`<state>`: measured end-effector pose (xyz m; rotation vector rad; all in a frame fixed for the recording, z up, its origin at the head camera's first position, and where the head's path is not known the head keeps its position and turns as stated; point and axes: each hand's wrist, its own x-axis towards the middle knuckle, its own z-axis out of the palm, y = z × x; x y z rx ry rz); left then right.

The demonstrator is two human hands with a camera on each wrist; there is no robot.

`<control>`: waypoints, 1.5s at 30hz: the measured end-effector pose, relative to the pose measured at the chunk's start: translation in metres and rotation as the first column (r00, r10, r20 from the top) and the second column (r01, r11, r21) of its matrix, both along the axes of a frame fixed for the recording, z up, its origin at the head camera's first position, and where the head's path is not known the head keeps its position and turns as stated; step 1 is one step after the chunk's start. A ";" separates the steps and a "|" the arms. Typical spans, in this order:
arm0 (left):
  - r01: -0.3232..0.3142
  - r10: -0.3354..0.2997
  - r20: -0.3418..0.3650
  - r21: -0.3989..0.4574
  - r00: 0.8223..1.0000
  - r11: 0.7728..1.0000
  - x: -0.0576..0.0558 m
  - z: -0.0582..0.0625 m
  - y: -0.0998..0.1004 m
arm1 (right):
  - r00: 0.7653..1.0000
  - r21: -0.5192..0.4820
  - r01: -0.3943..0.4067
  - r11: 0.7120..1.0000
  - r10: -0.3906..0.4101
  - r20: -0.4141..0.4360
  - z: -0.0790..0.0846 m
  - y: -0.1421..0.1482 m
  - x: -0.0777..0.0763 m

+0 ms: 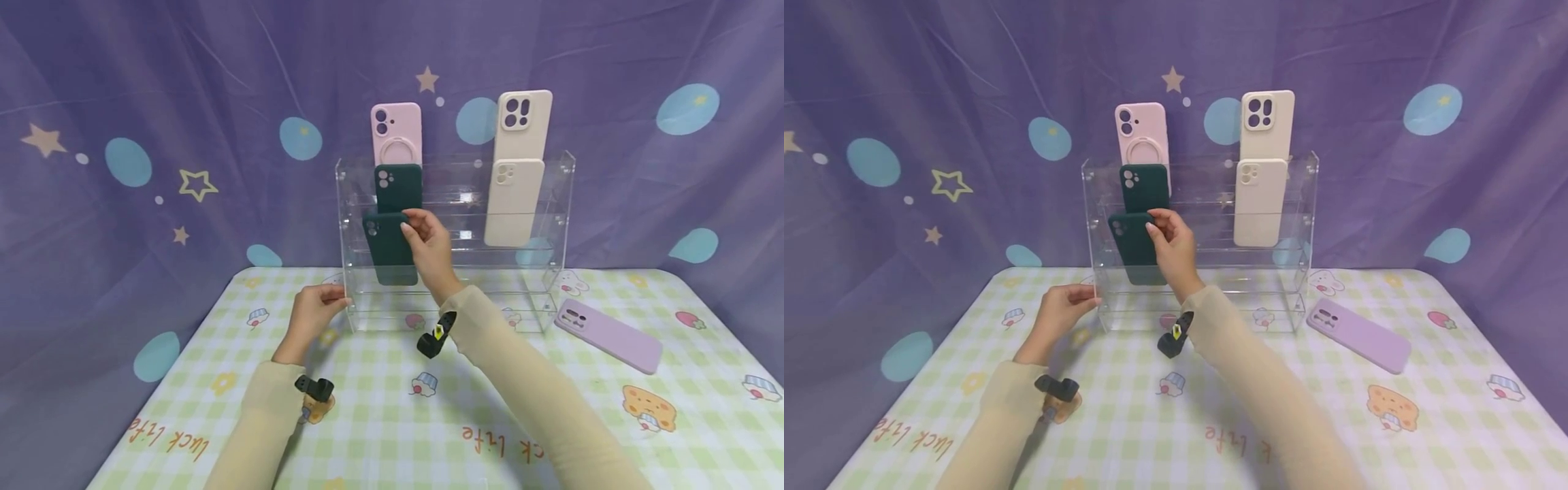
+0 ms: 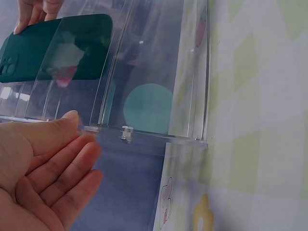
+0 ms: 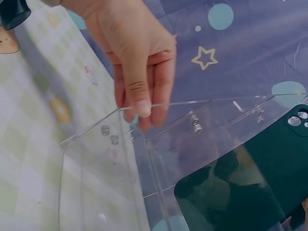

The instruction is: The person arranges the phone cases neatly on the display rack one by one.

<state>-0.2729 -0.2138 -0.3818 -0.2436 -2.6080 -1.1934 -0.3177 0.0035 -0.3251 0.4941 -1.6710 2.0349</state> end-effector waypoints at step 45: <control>-0.030 0.030 0.020 0.009 0.999 1.000 0.001 0.000 0.002 | 0.899 0.238 0.438 0.867 -0.423 -0.114 -0.009 0.013 0.004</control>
